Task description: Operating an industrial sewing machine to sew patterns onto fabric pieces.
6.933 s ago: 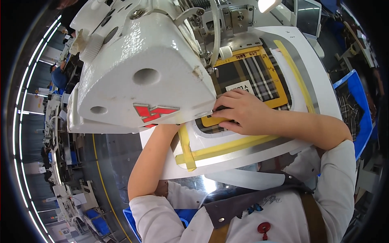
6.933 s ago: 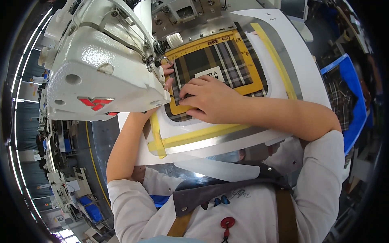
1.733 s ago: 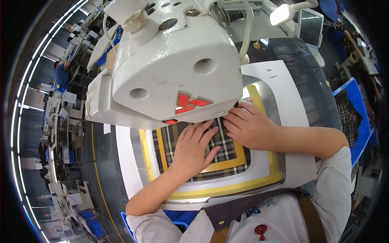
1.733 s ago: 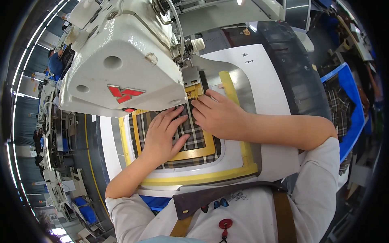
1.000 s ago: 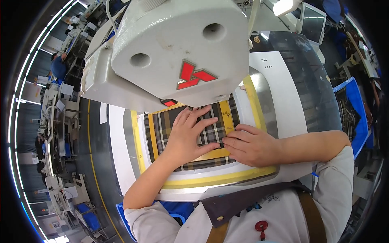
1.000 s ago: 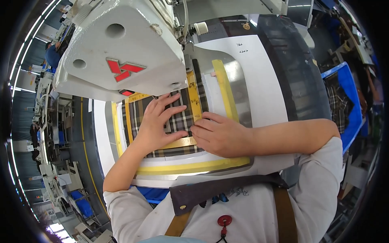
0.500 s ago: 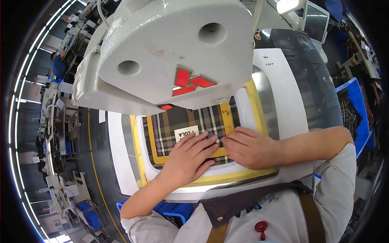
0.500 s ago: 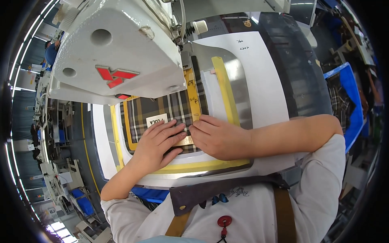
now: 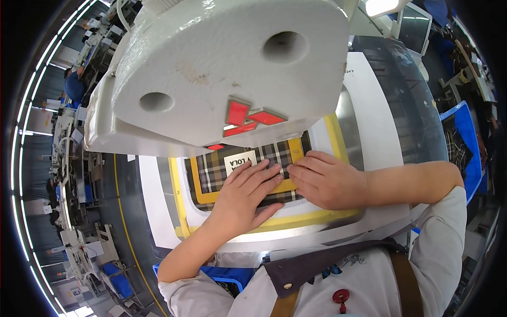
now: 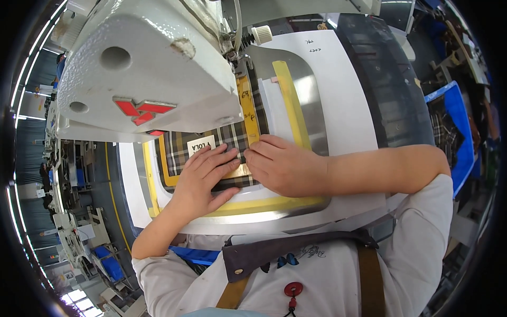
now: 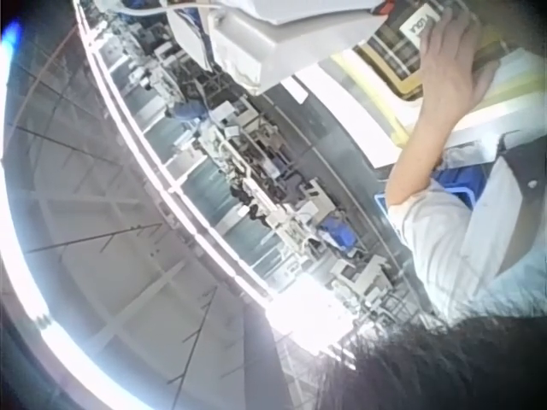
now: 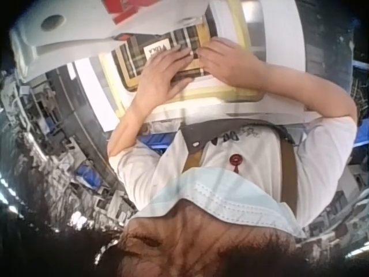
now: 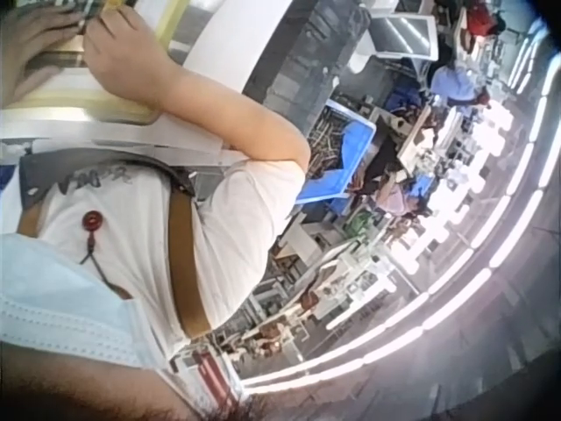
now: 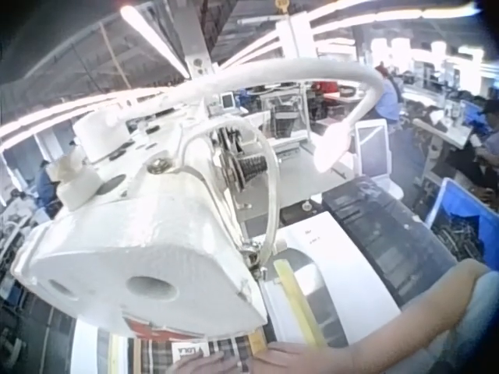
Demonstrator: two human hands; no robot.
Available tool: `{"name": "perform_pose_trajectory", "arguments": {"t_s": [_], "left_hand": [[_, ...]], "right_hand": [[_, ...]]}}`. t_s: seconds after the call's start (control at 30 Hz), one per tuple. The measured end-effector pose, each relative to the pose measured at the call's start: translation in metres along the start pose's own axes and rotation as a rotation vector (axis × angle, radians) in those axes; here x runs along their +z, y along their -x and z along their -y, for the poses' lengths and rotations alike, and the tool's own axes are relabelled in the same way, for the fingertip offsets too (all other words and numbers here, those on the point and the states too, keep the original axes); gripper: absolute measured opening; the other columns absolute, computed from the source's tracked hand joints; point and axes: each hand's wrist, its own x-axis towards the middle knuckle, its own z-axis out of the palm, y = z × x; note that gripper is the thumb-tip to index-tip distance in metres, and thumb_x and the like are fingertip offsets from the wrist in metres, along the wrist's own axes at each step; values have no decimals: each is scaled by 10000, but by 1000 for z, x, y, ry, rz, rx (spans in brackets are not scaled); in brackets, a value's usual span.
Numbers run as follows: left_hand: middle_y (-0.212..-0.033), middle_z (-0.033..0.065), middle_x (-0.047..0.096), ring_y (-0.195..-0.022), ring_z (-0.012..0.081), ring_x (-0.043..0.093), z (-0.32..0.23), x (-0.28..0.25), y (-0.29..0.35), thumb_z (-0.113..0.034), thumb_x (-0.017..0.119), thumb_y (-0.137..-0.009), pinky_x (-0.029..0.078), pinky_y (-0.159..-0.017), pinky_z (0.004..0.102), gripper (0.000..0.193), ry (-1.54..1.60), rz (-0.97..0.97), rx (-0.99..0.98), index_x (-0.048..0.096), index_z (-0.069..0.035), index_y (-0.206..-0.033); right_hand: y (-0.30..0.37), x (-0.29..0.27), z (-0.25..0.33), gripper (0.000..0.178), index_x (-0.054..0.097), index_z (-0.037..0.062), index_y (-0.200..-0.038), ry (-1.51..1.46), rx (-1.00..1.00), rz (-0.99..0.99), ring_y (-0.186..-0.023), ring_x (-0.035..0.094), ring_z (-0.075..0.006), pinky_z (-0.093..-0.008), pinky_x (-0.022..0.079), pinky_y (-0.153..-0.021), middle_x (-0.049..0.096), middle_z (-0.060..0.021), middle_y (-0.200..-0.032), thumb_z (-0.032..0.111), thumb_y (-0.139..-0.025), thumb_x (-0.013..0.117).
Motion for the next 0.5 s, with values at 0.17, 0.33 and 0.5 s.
{"name": "perform_pose_trajectory", "arguments": {"t_s": [0.17,0.33,0.5], "left_hand": [[-1297,76,571,-1255,274,501,11,-1,-13,-285,723,-797,357,-1083,452,466,-6,-37,-1,611,-62,-1190],[-1310,88,568,-1229,315,510,21,-1,-22,-251,757,-744,389,-1016,452,499,24,-72,-27,614,-63,-1184],[-1178,122,609,-1123,313,545,28,-4,-30,-331,738,-776,427,-966,434,491,-3,-95,-44,637,-33,-1153]], "right_hand": [[-4,3,-18,255,643,14,-997,-15,29,-28,-1037,569,-262,-405,468,-936,617,-113,-1101,170,-798,673],[-10,0,-33,245,648,40,-983,-97,128,-69,-973,579,-259,-394,471,-908,608,-90,-1031,166,-779,697],[-13,0,-46,221,661,38,-954,-79,93,-114,-944,591,-255,-380,478,-865,613,-78,-1014,152,-769,706]]}}
